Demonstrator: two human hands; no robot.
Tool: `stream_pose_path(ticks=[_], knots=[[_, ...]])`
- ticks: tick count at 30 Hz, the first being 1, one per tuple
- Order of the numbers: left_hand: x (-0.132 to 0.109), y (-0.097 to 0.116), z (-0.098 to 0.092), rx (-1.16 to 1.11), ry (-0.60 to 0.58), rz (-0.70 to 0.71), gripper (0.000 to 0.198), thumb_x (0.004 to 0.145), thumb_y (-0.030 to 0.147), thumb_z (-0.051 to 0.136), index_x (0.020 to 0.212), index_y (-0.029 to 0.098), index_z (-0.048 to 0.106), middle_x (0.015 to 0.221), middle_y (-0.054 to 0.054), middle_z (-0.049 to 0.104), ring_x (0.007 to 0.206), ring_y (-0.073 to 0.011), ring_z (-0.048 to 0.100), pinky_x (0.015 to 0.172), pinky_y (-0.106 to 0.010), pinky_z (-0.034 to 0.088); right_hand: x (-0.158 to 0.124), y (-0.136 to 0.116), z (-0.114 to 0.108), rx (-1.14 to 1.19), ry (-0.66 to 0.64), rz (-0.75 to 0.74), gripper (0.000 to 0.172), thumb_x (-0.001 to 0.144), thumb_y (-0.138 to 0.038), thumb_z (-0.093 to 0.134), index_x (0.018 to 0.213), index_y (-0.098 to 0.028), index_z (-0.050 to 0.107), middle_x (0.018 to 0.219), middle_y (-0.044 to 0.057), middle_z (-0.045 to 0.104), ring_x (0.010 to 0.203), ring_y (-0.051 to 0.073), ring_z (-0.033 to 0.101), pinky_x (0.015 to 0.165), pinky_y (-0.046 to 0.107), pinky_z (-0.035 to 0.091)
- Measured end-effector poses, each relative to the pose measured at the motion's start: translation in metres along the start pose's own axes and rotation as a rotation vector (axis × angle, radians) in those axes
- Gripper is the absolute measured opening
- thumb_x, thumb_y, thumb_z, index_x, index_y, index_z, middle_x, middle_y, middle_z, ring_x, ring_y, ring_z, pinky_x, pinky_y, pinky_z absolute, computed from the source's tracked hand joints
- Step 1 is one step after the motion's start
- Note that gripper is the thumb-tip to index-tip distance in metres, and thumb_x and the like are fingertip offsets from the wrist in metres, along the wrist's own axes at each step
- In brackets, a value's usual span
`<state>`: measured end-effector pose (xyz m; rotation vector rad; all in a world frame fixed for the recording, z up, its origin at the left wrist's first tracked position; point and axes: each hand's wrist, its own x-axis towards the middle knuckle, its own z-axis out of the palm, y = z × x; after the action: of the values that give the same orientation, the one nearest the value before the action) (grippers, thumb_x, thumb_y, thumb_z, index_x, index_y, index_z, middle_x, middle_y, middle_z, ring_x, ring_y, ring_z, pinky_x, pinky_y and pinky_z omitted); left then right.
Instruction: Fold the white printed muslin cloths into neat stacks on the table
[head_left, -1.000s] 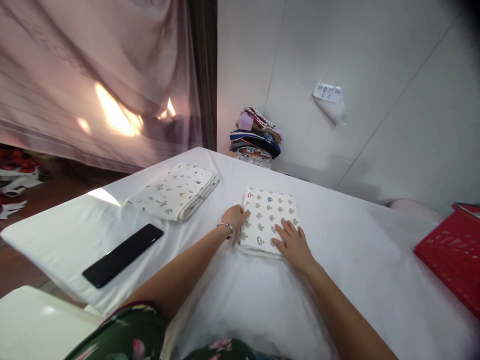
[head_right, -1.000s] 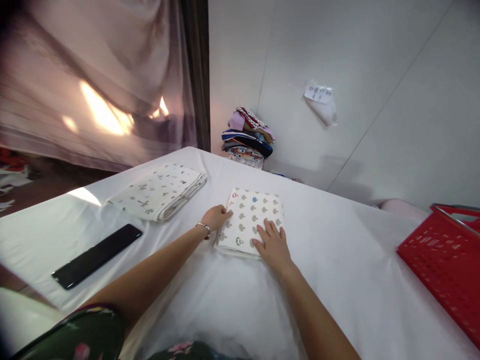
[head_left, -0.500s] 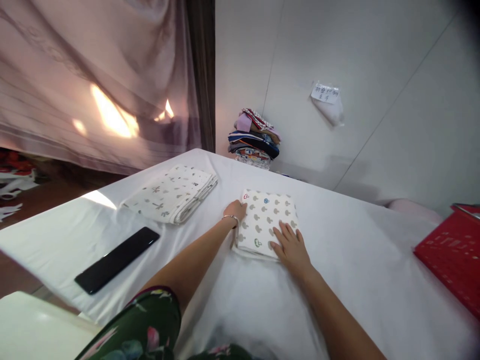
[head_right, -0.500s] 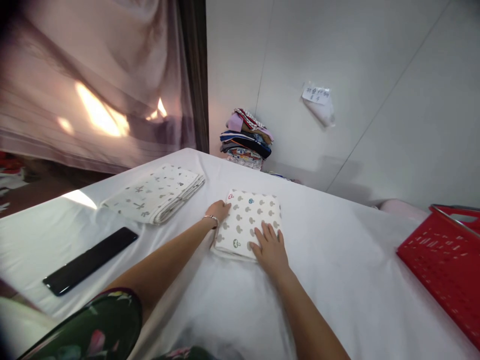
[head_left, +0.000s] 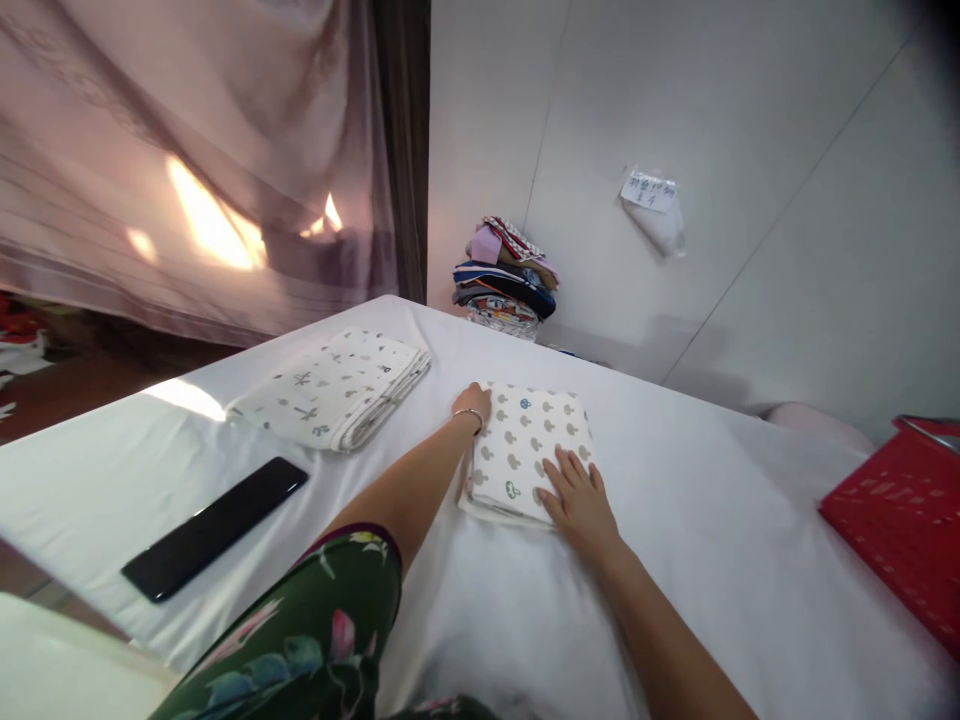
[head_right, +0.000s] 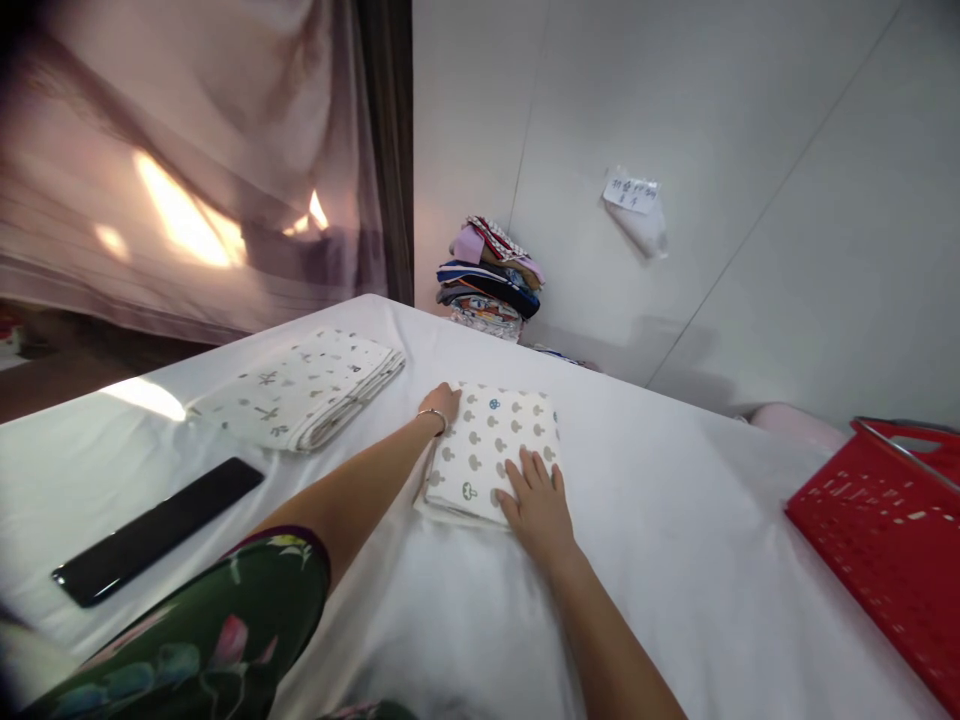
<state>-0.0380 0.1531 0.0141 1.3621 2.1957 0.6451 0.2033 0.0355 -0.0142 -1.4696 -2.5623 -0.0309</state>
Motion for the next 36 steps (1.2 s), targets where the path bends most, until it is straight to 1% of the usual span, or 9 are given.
stream_pose_path(ticks=[5,8,12,15,19,25,29,33,36], knots=[[-0.011,-0.014,-0.011,-0.08,-0.125,0.018,0.041,0.083,0.051,0.039,0.084,0.015,0.059,0.086,-0.012,0.067,0.081,-0.0221,0.062,0.062,-0.027,0.044,0.0,-0.002,-0.003,-0.016,-0.031,0.016,0.052,0.091,-0.049,0.025,0.135,-0.024,0.037,0.147,0.005,0.021,0.135,0.024,0.016,0.106,0.048,0.014],[-0.033,-0.028,-0.019,-0.12,-0.216,0.034,0.041,0.078,0.056,0.045,0.079,0.017,0.058,0.072,-0.007,0.065,0.064,-0.0187,0.06,0.053,-0.026,0.042,0.0,-0.002,-0.004,-0.013,-0.044,0.023,0.052,0.091,-0.049,0.025,0.136,-0.024,0.036,0.147,0.004,0.021,0.135,0.023,0.016,0.106,0.047,0.013],[-0.073,-0.043,-0.024,-0.133,-0.261,0.065,0.039,0.073,0.055,0.052,0.077,0.017,0.058,0.068,-0.005,0.063,0.06,-0.0165,0.058,0.052,-0.024,0.041,0.0,-0.002,-0.005,-0.01,-0.058,0.03,0.053,0.091,-0.049,0.024,0.136,-0.024,0.035,0.147,0.004,0.021,0.135,0.022,0.014,0.107,0.046,0.012],[-0.104,-0.049,-0.021,-0.105,-0.192,0.139,0.038,0.071,0.048,0.056,0.095,0.018,0.056,0.08,-0.004,0.064,0.068,-0.0165,0.059,0.056,-0.024,0.041,-0.001,-0.002,-0.006,-0.009,-0.058,0.033,0.052,0.091,-0.048,0.024,0.136,-0.024,0.035,0.148,0.005,0.02,0.135,0.022,0.014,0.107,0.045,0.011],[-0.129,-0.055,-0.013,-0.032,-0.107,0.229,0.052,0.077,0.039,0.051,0.123,0.019,0.04,0.084,-0.003,0.064,0.072,-0.0167,0.059,0.06,-0.025,0.039,-0.002,-0.005,-0.009,0.0,-0.067,0.039,0.053,0.091,-0.049,0.023,0.136,-0.024,0.034,0.148,0.004,0.018,0.136,0.022,0.012,0.107,0.045,0.01],[-0.13,-0.067,-0.007,-0.066,-0.07,0.223,0.04,0.083,0.032,0.043,0.121,0.02,0.04,0.079,-0.001,0.063,0.07,-0.0146,0.058,0.062,-0.024,0.039,-0.003,-0.009,-0.01,0.013,-0.073,0.042,0.053,0.091,-0.05,0.023,0.136,-0.024,0.036,0.148,0.004,0.019,0.136,0.023,0.013,0.107,0.045,0.009],[-0.131,-0.061,-0.014,0.034,-0.067,0.242,0.04,0.083,0.033,0.043,0.121,0.022,0.041,0.085,-0.002,0.063,0.075,-0.0165,0.059,0.065,-0.026,0.042,-0.002,-0.011,-0.01,0.01,-0.086,0.054,0.054,0.091,-0.05,0.021,0.136,-0.024,0.035,0.148,0.005,0.019,0.136,0.023,0.012,0.107,0.045,0.009],[-0.134,-0.038,-0.019,0.243,0.134,0.479,0.036,0.082,0.031,0.045,0.116,0.02,0.048,0.111,-0.009,0.057,0.103,-0.0221,0.053,0.083,-0.033,0.042,0.0,-0.015,-0.01,-0.005,-0.092,0.062,0.052,0.091,-0.047,0.024,0.137,-0.024,0.034,0.148,0.006,0.018,0.136,0.023,0.012,0.106,0.046,0.008],[-0.13,-0.023,-0.009,0.307,0.186,0.686,0.039,0.085,0.036,0.041,0.119,0.018,0.048,0.132,-0.01,0.045,0.125,-0.0234,0.035,0.101,-0.038,0.03,0.001,-0.015,-0.013,0.002,-0.117,0.07,0.052,0.091,-0.046,0.026,0.137,-0.024,0.034,0.148,0.006,0.017,0.136,0.024,0.011,0.107,0.046,0.007]])
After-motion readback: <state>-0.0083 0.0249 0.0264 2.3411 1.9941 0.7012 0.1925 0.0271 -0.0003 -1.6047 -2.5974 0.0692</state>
